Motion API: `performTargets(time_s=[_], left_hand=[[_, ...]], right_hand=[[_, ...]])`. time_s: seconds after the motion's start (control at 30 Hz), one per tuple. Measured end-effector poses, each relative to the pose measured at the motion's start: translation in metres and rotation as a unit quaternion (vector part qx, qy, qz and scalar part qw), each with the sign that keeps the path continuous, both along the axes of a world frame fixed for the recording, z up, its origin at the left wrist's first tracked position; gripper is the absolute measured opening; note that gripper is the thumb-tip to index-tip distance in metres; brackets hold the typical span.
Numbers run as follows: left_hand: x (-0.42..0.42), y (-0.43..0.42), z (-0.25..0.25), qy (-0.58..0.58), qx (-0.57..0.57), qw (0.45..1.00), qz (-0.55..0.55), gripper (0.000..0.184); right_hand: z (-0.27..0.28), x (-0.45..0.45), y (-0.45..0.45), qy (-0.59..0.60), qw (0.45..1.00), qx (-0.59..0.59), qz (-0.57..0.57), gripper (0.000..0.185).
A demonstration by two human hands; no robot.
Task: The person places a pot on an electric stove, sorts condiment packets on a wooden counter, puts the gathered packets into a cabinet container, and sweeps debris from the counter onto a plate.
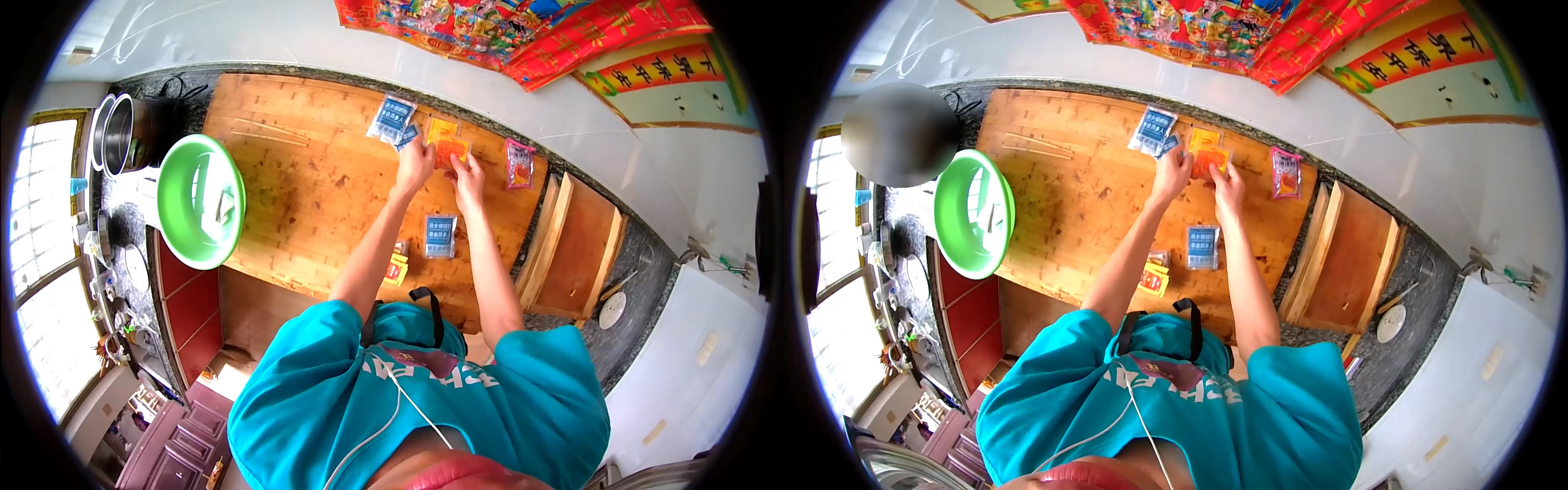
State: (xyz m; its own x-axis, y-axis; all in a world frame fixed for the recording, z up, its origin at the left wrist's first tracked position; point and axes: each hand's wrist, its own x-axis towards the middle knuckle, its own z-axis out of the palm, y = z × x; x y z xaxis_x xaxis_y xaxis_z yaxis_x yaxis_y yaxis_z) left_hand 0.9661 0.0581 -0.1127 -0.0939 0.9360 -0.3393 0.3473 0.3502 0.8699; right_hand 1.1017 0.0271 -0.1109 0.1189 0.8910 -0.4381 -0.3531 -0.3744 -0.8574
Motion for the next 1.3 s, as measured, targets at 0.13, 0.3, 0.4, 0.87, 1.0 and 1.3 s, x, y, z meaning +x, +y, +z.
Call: performTargets(time_s=[0.13, 0.3, 0.4, 0.87, 1.0, 1.3], left_hand=[[0.004, 0.025, -0.032, 0.167, 0.115, 0.979, -0.001, 0.029], [-0.003, 0.037, -0.01, 0.097, -0.044, 0.992, -0.063, 0.034], [-0.006, 0.014, -0.002, 0.047, 0.043, 0.995, -0.072, 0.028], [-0.069, -0.112, -0.001, -0.177, -0.021, 0.979, 0.094, 0.021], [-0.085, -0.117, 0.001, -0.188, -0.022, 0.973, 0.132, 0.02], [-0.097, -0.13, -0.001, -0.258, -0.047, 0.953, 0.149, 0.024]], right_hand=[[-0.03, 0.0, 0.034, -0.057, 0.998, -0.024, -0.01, 0.036], [-0.031, 0.002, 0.038, -0.14, 0.988, -0.07, 0.014, 0.025], [-0.006, 0.011, 0.021, -0.17, 0.98, -0.087, 0.045, 0.022], [-0.039, -0.027, -0.027, -0.443, 0.885, 0.13, 0.063, 0.024], [-0.033, -0.051, 0.005, -0.593, 0.794, 0.112, 0.078, 0.028], [-0.044, -0.044, -0.011, -0.415, 0.895, 0.099, 0.134, 0.021]])
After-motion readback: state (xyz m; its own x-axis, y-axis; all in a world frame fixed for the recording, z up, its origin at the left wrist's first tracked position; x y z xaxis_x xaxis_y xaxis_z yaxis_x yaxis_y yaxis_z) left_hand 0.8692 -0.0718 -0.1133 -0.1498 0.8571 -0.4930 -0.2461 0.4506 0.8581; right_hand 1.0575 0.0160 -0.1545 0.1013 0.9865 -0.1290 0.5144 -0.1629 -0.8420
